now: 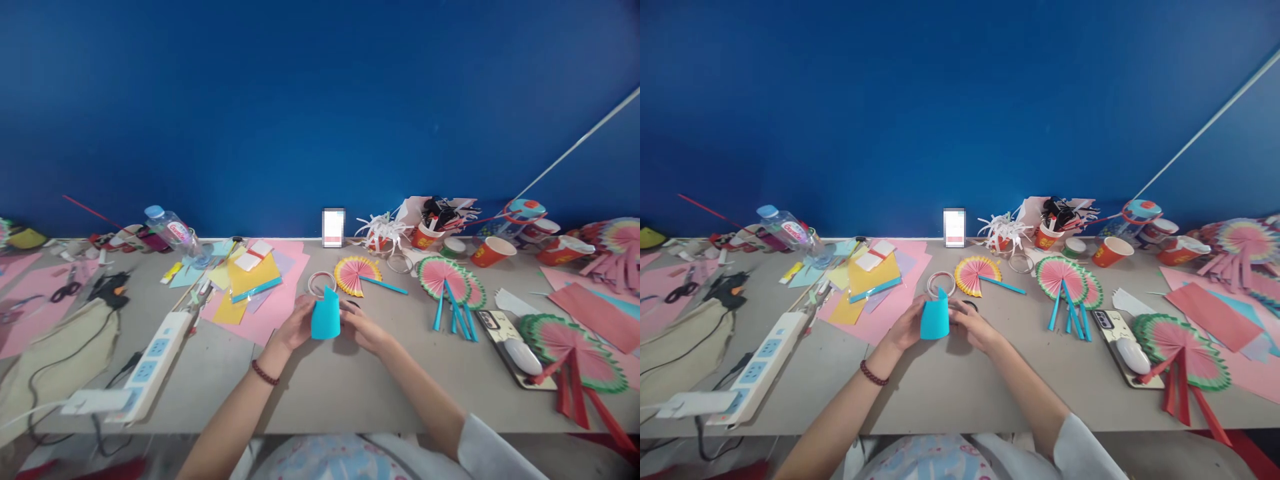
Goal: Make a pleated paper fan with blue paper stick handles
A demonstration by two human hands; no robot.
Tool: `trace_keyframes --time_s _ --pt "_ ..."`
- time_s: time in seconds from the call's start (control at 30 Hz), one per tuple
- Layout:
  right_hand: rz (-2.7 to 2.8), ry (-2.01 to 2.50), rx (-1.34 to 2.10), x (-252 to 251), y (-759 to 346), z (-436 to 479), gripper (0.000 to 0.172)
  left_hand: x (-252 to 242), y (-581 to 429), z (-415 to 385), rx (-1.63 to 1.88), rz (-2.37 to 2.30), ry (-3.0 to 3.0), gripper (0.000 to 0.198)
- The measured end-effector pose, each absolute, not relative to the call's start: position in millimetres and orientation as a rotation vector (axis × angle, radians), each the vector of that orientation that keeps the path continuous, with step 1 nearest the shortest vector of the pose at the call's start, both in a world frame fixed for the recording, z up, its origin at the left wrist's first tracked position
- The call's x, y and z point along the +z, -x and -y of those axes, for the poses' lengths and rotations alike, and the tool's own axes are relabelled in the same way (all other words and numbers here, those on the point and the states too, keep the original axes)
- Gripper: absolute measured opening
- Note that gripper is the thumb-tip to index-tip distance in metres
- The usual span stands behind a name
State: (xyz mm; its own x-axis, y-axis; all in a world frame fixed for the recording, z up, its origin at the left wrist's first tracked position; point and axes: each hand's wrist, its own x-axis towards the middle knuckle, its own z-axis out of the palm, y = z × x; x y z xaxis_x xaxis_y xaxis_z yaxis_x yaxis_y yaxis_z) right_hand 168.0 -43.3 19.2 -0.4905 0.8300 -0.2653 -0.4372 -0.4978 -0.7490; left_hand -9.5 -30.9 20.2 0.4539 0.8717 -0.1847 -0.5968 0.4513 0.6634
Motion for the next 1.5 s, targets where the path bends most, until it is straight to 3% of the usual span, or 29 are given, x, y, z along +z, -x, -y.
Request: trace_keyframes --time_s 0.17,0.5,0.6,0.8,1.0,1.27,1.5 --pt "0.785 0.846 2.051 14.9 -169.0 43.2 0.033 22.9 8.3 34.2 0.933 -0.516 -0.588 0.026" --pt "0.688 0.929 1.778 9.8 -175.4 32.2 0.035 18.4 16.8 23.5 1.109 -0.610 -0.895 0.067" --pt "0.701 0.922 1.735 8.9 -175.6 31.3 0.036 14.0 18.5 20.9 1.152 -0.705 -0.937 0.063" --pt "0.702 0.977 1.699 10.4 -174.0 32.7 0.039 14.1 21.7 16.9 1.213 -1.170 -1.075 0.033" --pt "0.889 1.045 1.645 10.7 -179.0 31.2 0.040 20.1 20.8 17.8 1.148 -1.204 -1.111 0.035" --pt "1.109 1.176 1.512 8.9 -189.4 24.7 0.039 30.2 18.9 18.6 1.276 -1.297 -1.243 0.050" --pt "1.123 1.076 1.595 18.7 -199.5 22.5 0.032 28.1 25.6 18.2 1.087 -1.247 -1.144 0.042"
